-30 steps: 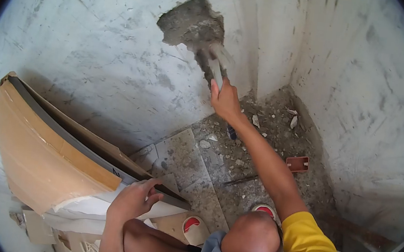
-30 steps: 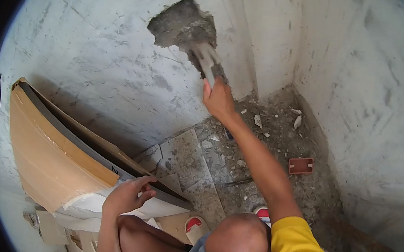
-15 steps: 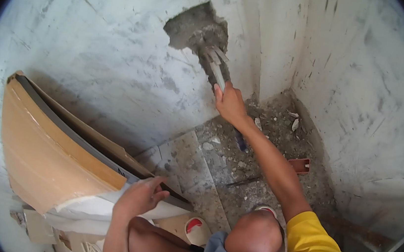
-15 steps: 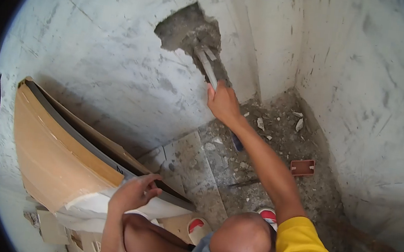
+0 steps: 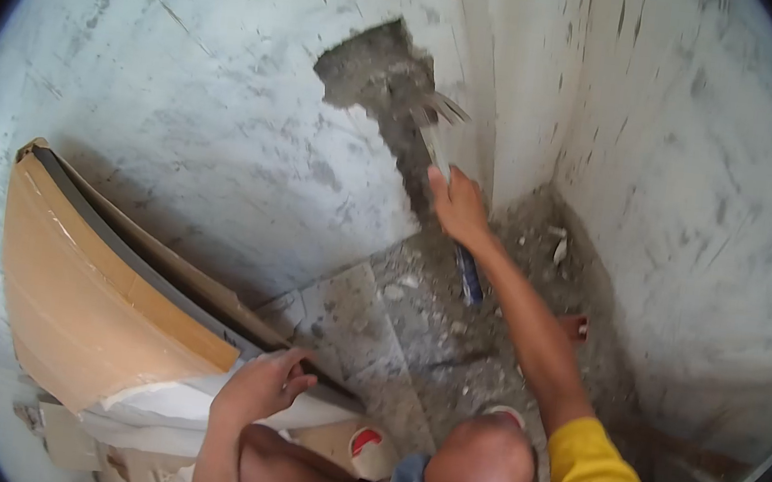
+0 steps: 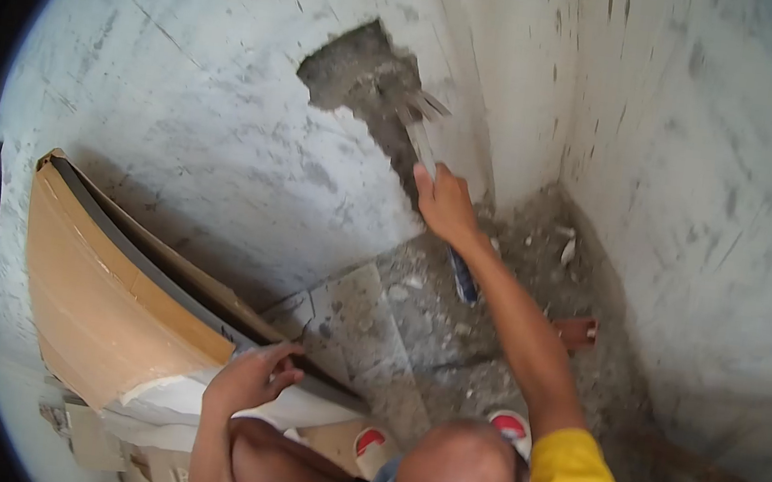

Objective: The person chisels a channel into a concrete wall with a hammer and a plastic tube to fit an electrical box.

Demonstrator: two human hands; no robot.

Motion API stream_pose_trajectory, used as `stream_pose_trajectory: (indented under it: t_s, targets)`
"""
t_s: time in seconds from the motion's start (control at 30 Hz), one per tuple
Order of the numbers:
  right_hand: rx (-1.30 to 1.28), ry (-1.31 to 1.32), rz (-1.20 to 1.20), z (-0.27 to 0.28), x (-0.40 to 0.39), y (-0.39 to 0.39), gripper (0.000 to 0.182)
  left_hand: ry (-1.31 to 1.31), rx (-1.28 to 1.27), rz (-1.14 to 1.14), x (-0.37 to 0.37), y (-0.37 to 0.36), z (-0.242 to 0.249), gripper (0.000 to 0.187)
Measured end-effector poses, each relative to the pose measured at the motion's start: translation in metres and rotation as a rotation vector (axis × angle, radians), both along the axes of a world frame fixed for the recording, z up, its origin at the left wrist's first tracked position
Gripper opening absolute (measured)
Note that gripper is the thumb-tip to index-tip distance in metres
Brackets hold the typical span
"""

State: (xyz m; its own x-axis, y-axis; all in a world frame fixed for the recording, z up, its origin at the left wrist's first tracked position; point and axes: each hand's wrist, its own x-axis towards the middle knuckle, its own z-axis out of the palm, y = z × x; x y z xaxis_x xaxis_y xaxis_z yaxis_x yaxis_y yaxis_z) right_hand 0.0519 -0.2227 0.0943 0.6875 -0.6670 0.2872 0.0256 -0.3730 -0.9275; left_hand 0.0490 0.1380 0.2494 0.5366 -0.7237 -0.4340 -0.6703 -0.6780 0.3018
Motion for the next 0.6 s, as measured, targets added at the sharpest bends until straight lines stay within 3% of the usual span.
stream_pose_trajectory:
  t_s: [0.13, 0.2, 0.3, 0.33, 0.4, 0.53, 0.6]
  targets:
    - [-0.035, -0.246, -0.099, 0.045, -0.032, 0.002, 0.048, 0.066, -0.038, 0.025, 0.0, -0.002, -0.008, 0.037]
    - [0.148, -0.475, -0.126, 0.079, -0.043, 0.008, 0.049, 0.073, -0.022, 0.055, -0.001, 0.002, -0.006, 0.037]
    - [0.007, -0.637, -0.159, 0.03, 0.017, 0.008, 0.059, 0.03, -0.025, 0.026, 0.0, 0.0, -0.006, 0.037]
    - [0.005, -0.633, -0.159, 0.014, 0.025, -0.001, 0.059, 0.014, -0.011, 0.042, 0.0, -0.002, -0.009, 0.037]
    - [-0.29, -0.114, -0.009, -0.005, 0.029, -0.022, 0.06, -0.012, -0.002, 0.051, -0.005, -0.003, -0.005, 0.037]
    - [-0.261, -0.014, 0.057, 0.062, -0.023, -0.02, 0.051, 0.043, -0.044, -0.021, -0.006, -0.008, -0.008, 0.036]
    - [-0.131, -0.303, -0.012, 0.084, -0.027, -0.008, 0.052, 0.059, -0.063, -0.015, -0.003, -0.008, -0.009, 0.036]
